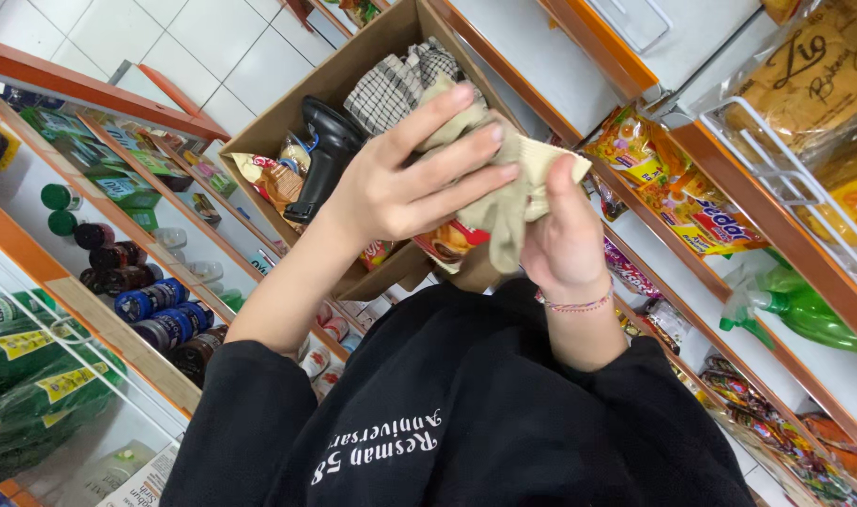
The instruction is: The person takes packaged croissants and plastic containers of cakes from a cardboard box and places them onto a refrigerated display shelf. They use a barcode scanner on the items and wipe the shelf edges with a cloth before arranging the products.
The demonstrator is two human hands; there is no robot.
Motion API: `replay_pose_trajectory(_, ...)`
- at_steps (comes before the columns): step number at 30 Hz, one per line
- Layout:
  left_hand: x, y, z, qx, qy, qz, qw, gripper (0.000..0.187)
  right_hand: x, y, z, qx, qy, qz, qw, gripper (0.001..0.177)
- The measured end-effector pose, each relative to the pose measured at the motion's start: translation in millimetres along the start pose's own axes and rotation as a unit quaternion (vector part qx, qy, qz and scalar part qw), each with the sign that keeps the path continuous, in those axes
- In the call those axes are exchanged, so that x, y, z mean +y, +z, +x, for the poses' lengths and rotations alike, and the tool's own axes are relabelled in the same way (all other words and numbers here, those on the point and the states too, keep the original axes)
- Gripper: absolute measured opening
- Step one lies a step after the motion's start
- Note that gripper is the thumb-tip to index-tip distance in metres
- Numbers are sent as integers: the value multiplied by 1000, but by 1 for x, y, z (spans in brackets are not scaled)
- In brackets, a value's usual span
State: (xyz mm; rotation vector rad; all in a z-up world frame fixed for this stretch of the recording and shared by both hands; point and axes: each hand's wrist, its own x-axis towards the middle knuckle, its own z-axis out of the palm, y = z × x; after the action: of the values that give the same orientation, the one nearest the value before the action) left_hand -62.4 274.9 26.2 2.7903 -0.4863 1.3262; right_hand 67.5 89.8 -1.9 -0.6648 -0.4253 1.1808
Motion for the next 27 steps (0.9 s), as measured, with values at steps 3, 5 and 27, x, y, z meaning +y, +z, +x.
replay_pose_trajectory(3, -5, -4, -16, -12, -39, 17, 999, 57, -10, 3, 3, -28, -29, -25, 999, 74)
replay_pose_trajectory(5, -7, -4, -21, -11, -105, -1, 994, 57, -12, 5, 9, -16, -42, -32, 998, 74)
replay_pose_trajectory(27, 49, 8, -18, -66, -110, -42, 991, 44, -18, 5, 23, -47, -21, 78, 996, 68)
